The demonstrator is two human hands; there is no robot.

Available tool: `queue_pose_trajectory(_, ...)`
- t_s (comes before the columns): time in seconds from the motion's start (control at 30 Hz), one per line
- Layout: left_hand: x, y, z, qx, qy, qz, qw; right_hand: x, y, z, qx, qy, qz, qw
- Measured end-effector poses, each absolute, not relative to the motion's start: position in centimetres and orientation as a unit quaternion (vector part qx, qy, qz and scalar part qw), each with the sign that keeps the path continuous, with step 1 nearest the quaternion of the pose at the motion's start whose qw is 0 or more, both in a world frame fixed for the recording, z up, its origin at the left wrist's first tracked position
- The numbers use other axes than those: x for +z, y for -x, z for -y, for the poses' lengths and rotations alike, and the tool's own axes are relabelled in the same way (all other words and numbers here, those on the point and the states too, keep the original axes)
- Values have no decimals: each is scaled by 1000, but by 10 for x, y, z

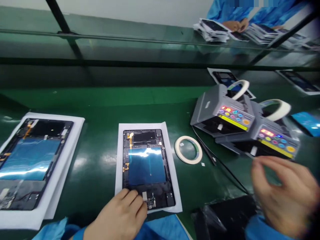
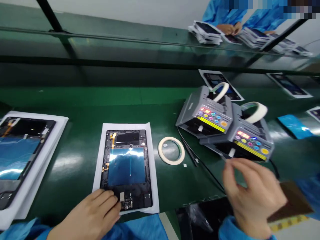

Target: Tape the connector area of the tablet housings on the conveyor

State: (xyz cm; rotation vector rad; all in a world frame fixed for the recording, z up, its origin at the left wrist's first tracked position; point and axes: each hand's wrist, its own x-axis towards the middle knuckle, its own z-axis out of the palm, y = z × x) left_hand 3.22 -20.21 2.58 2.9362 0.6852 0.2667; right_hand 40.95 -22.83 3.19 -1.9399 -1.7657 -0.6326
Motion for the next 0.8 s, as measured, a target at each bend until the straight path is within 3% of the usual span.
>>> queue_pose_trajectory(0.17,40,-24,143,23,-936,-351,16,29,-283,171,-64,504,825,249)
queue_pose_trajectory(0.3,29,-22,104,-12,-910,-415,-2,14,-218,106,-20,478,841,252)
queue_pose_trajectory(0.8,-1,-18,95,72,-896,-428,91,-17,-205,70,-25,448,860,241)
